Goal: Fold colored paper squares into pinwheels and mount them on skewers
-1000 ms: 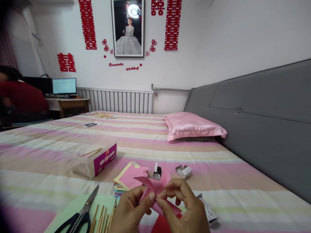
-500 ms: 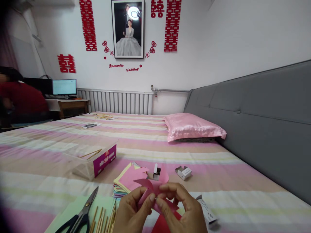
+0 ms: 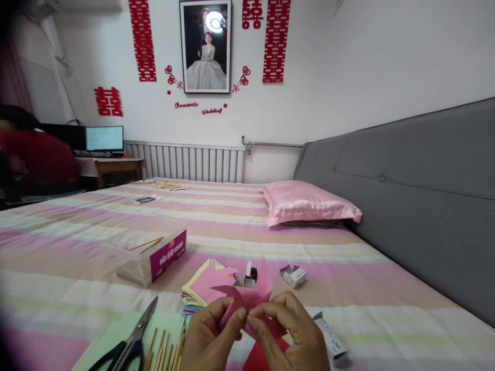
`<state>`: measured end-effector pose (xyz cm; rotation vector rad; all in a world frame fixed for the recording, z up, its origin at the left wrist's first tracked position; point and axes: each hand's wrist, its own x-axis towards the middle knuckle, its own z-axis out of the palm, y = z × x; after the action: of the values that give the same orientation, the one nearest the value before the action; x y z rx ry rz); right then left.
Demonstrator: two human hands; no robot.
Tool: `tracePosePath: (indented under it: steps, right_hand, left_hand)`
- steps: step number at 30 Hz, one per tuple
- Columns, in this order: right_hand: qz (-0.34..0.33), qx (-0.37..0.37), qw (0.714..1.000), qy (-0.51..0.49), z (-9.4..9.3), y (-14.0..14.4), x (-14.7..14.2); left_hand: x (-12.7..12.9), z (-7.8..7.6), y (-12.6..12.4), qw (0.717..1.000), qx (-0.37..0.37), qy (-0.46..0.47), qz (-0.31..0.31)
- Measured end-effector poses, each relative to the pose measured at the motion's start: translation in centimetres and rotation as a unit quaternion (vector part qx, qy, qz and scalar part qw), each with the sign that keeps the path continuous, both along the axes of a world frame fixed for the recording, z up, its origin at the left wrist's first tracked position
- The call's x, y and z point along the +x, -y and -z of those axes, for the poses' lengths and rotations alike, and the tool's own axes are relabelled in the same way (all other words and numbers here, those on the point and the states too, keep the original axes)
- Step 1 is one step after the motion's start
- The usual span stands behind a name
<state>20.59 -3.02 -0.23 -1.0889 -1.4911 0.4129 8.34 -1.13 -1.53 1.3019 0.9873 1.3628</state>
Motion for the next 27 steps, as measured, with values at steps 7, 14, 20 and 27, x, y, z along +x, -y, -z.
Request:
tracePosePath:
  steps: [7,14,20,27]
  right_hand:
    - [-0.023,-0.028,0.999,-0.003,0.1,-0.1,0.2]
    - [-0.008,-0.033,0.999,0.015,0.0,-0.3,0.6]
    - [0.023,-0.093,0.985,-0.140,0.9,-0.5,-0.1]
    - [-0.103,-0.147,0.951,-0.251,0.1,-0.1,-1.1]
  left_hand:
    - [-0.3,0.1,-0.1,1.000,-0.004,-0.011,0.014]
    - [-0.1,-0.8,0.4,1.000,-0.002,-0.007,0.007]
    - [0.3,-0.8,0.5,0.999,-0.009,0.023,-0.021]
    - [0.4,-1.4,0.9,0.997,-0.013,0.066,-0.027]
